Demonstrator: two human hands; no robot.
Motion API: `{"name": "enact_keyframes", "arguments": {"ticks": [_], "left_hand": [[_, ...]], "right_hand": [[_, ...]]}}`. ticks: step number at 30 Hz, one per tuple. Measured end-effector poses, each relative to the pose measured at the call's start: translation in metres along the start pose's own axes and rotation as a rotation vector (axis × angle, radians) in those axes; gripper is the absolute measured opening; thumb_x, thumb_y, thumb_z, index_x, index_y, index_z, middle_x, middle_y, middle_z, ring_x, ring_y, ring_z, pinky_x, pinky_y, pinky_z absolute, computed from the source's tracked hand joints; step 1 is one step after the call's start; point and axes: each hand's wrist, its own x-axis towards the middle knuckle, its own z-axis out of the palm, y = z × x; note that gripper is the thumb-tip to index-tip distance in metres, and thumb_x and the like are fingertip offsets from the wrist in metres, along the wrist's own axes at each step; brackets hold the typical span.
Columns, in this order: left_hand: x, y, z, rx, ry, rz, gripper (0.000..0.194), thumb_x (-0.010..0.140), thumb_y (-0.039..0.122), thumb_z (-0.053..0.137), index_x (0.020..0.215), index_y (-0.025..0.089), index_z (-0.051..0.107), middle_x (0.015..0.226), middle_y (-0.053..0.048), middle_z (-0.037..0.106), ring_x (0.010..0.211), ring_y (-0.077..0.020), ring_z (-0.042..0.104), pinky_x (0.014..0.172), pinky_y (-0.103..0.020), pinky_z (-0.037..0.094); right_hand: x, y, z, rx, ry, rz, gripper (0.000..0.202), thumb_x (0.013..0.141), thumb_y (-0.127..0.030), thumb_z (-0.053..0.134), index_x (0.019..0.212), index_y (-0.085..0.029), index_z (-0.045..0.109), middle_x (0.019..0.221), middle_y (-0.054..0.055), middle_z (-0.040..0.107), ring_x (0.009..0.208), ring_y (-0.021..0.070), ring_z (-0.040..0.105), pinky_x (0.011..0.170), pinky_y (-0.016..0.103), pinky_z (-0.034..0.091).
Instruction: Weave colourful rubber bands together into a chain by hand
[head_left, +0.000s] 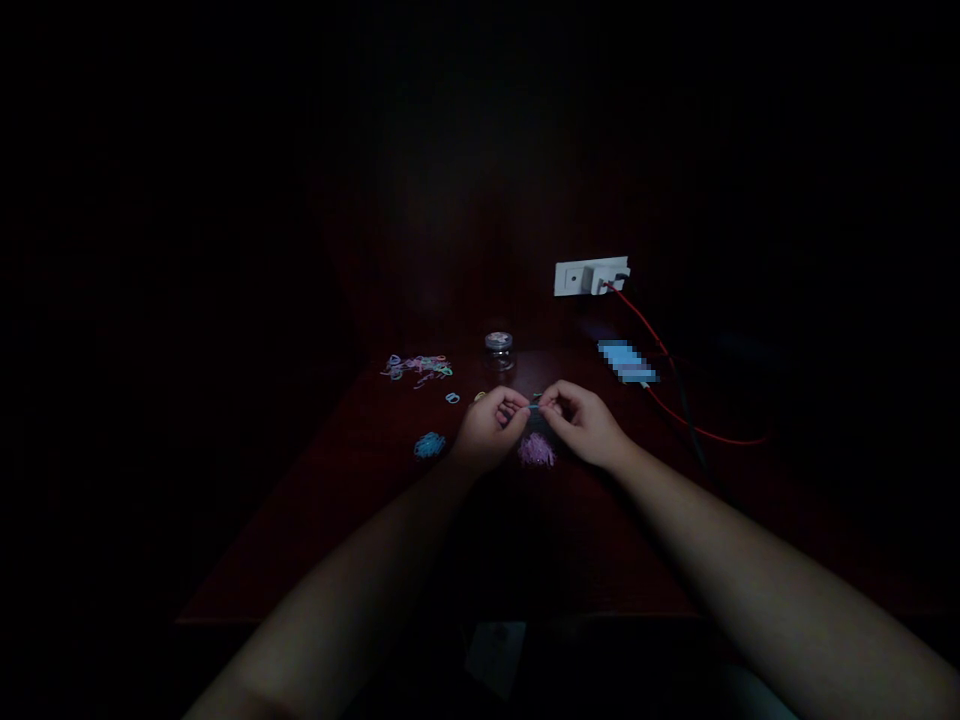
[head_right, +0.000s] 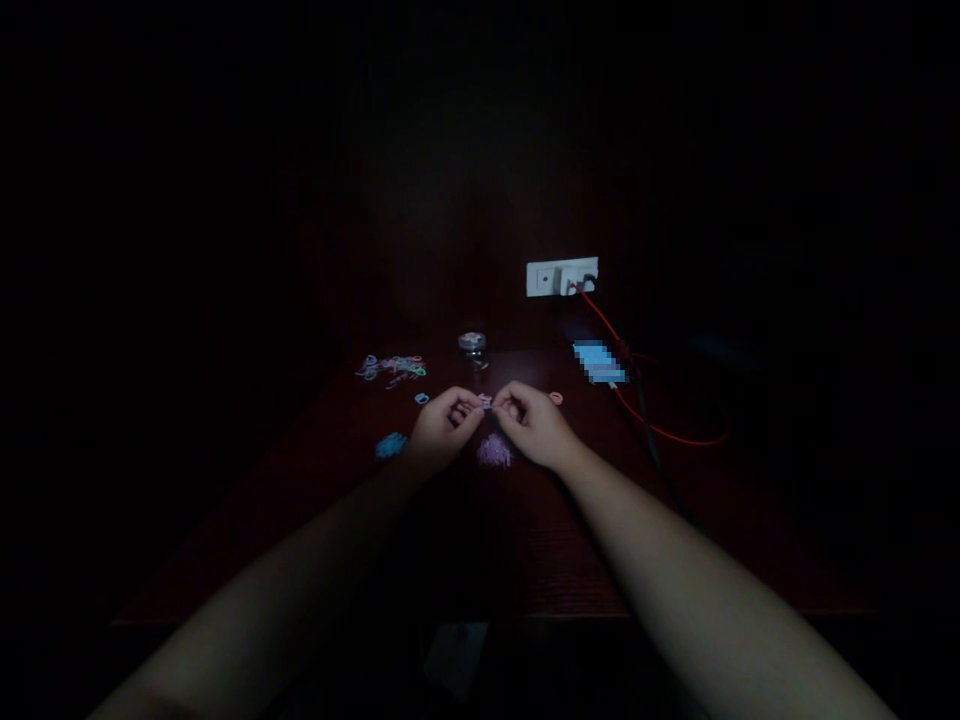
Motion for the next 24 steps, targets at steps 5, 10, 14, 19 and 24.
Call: {"name": "enact_keyframes", "arguments": {"ticks": [5,10,14,19,24], "left_hand": [[-0.0003,0.0078,-0.0010,-0.008,-0.031,-0.039,0.008,0.077,0.021,0.063,0.084,0.017,0.061,0.077,-0.002,0.065,0.066,-0.0112,0.056,0.059,-0.022,0.044],[0.0001,0.0083,-0.0012,-0.016,-0.036,-0.045,0.008,0.078,0.024,0.062,0.084,0.017,0.061,0.078,-0.002,0.065,0.067,-0.0115,0.057,0.059,-0.023,0.044],[0.0000,0.0063,-0.0010,-0.017,-0.043,-0.052,0.011,0.079,0.026,0.063,0.085,0.017,0.062,0.078,-0.002,0.065,0.067,-0.0116,0.057,0.058,-0.023,0.044],[-0.0003,0.0082,-0.0011,-0.016,-0.063,-0.051,0.015,0.079,0.030,0.065,0.086,0.017,0.064,0.080,-0.002,0.066,0.068,-0.0118,0.057,0.060,-0.023,0.045],[0.0005,0.0053,-0.0011,-0.022,-0.056,-0.047,0.014,0.081,0.029,0.062,0.086,0.017,0.064,0.080,-0.002,0.067,0.069,-0.0121,0.058,0.060,-0.023,0.045]], "right_hand": [[-0.0001,-0.0004,0.0005,-0.003,-0.004,-0.012,0.010,0.084,-0.027,0.054,0.080,-0.018,0.057,0.068,0.001,0.052,0.061,0.0133,0.046,0.057,0.026,0.039],[-0.0004,-0.0031,0.0001,-0.008,-0.029,-0.018,0.010,0.084,-0.026,0.054,0.080,-0.017,0.058,0.067,0.000,0.052,0.059,0.0124,0.045,0.057,0.025,0.038],[0.0003,-0.0062,-0.0007,-0.031,-0.031,-0.025,0.011,0.084,-0.025,0.055,0.078,-0.016,0.060,0.067,0.000,0.052,0.059,0.0122,0.045,0.057,0.026,0.038],[0.0011,-0.0077,-0.0011,-0.061,-0.044,-0.042,0.013,0.083,-0.024,0.056,0.075,-0.015,0.061,0.067,0.001,0.054,0.060,0.0123,0.047,0.058,0.025,0.038],[0.0015,-0.0063,-0.0012,-0.059,-0.037,-0.051,0.013,0.084,-0.024,0.056,0.078,-0.015,0.062,0.068,0.001,0.054,0.062,0.0125,0.048,0.060,0.025,0.039]]}}
